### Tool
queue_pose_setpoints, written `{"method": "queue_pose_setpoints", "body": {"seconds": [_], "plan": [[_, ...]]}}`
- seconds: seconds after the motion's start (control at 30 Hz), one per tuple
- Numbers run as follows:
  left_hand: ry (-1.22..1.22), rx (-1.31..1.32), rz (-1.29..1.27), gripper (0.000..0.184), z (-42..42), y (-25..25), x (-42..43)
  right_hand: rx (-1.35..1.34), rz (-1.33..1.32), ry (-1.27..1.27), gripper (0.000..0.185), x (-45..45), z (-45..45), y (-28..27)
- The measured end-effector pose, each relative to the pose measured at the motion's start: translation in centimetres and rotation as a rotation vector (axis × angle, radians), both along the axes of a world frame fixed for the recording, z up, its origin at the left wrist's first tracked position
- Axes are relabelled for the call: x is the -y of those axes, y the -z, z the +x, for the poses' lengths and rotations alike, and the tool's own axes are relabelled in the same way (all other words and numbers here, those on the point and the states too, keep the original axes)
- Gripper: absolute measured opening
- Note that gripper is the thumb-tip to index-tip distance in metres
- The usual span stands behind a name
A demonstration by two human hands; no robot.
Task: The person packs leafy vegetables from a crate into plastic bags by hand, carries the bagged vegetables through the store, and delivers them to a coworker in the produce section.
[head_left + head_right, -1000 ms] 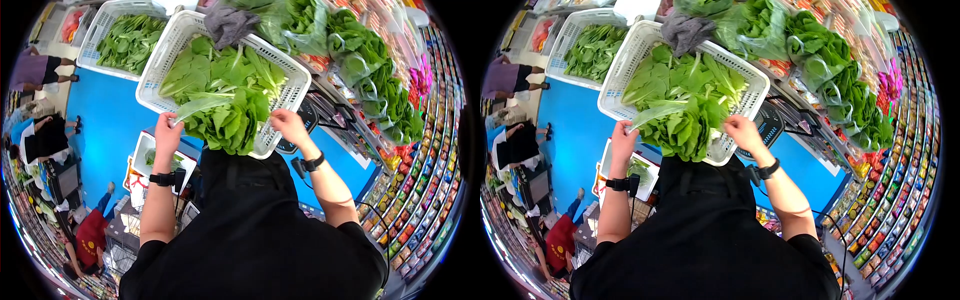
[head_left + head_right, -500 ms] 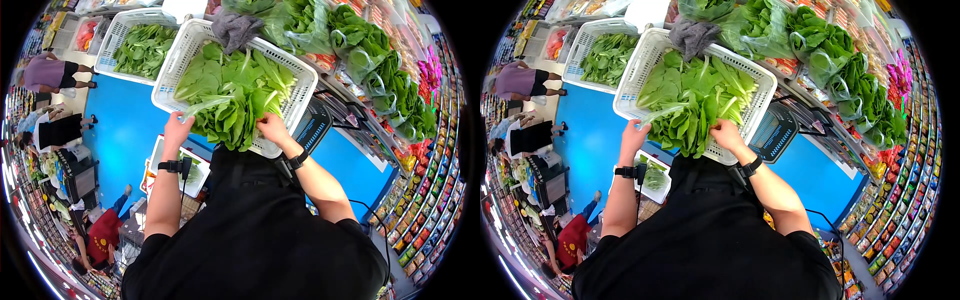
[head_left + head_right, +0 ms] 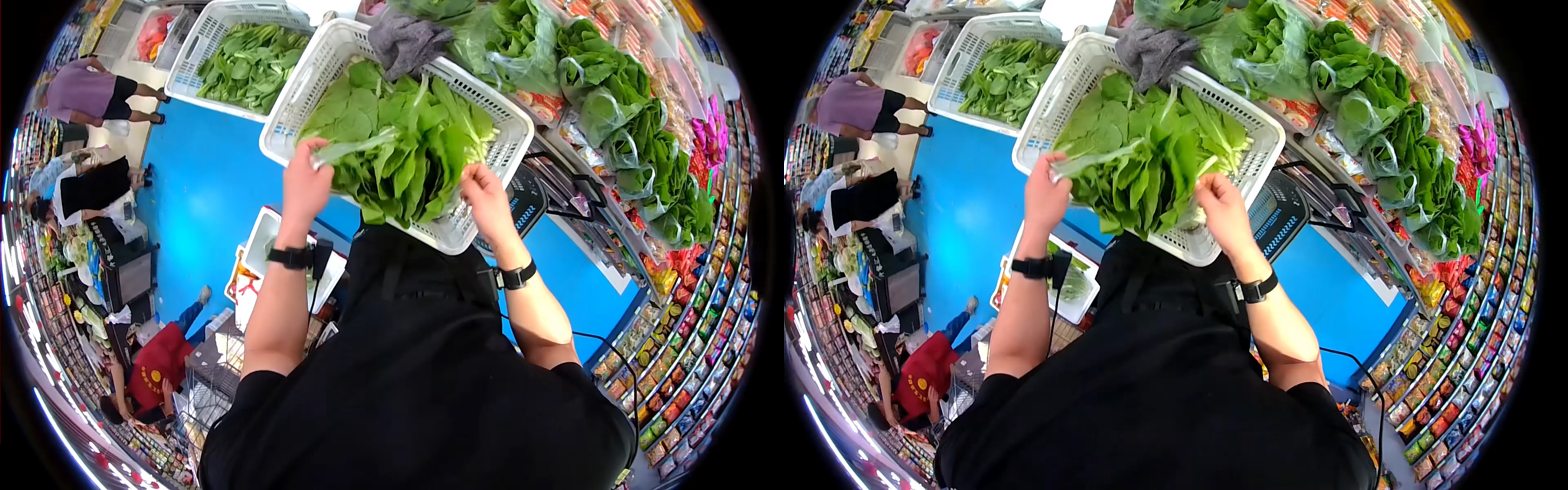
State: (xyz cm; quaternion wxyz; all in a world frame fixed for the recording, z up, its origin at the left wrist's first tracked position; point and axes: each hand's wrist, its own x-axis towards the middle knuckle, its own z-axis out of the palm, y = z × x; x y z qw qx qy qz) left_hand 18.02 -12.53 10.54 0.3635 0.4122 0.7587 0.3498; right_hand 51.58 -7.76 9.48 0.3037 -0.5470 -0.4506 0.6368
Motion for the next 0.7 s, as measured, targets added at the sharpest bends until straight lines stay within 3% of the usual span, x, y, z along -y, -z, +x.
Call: {"method": "queue_pose_setpoints", "body": {"seconds": [0.07,0.1,0.13,0.2,0.27,0.33,0.37,0.43,0.6,0.67,0.7], "plan": [[0.021,-0.287,-0.017,0.042,-0.3,-1.1,-1.3,-0.085,-0.083,0.056,0.01,-0.8,0.5,-0.2],[0.097,-0.429,0.142,0.034,-1.5,2.1,-1.3,-0.074,-0.078,0.038,0.01,-1.1,0.6,-0.1],[0.093,-0.431,0.145,0.034,-1.4,1.6,-2.0,-0.076,-0.075,0.035,0.01,-1.1,0.5,-0.3],[0.185,-0.274,-0.288,0.033,-1.2,0.9,-3.3,-0.021,-0.032,-0.038,0.011,-1.0,0.1,-0.8],[0.194,-0.293,-0.241,0.038,-1.8,3.6,-3.6,-0.036,-0.027,-0.032,0.012,-1.0,-0.3,-1.4],[0.092,-0.031,-0.003,0.036,-2.5,7.4,-3.5,-0.051,-0.081,0.022,0.013,-1.2,-0.2,-1.5],[0.091,-0.031,-0.002,0.036,-2.3,8.8,-3.5,-0.071,-0.077,0.023,0.013,-1.4,0.1,-0.7],[-0.082,0.557,-0.076,0.032,-1.2,9.6,-3.9,-0.036,-0.083,0.006,0.013,-1.3,0.1,-0.7],[0.114,0.485,-0.212,0.038,0.2,8.2,-4.2,-0.039,-0.128,0.013,0.013,-1.3,0.7,0.8],[0.264,0.418,-0.199,0.048,0.6,7.5,-3.6,-0.036,-0.167,-0.006,0.012,-1.4,1.0,1.1],[0.266,0.508,-0.224,0.061,0.6,7.1,-3.6,-0.036,-0.165,-0.005,0.012,-1.5,1.0,0.8]]}}
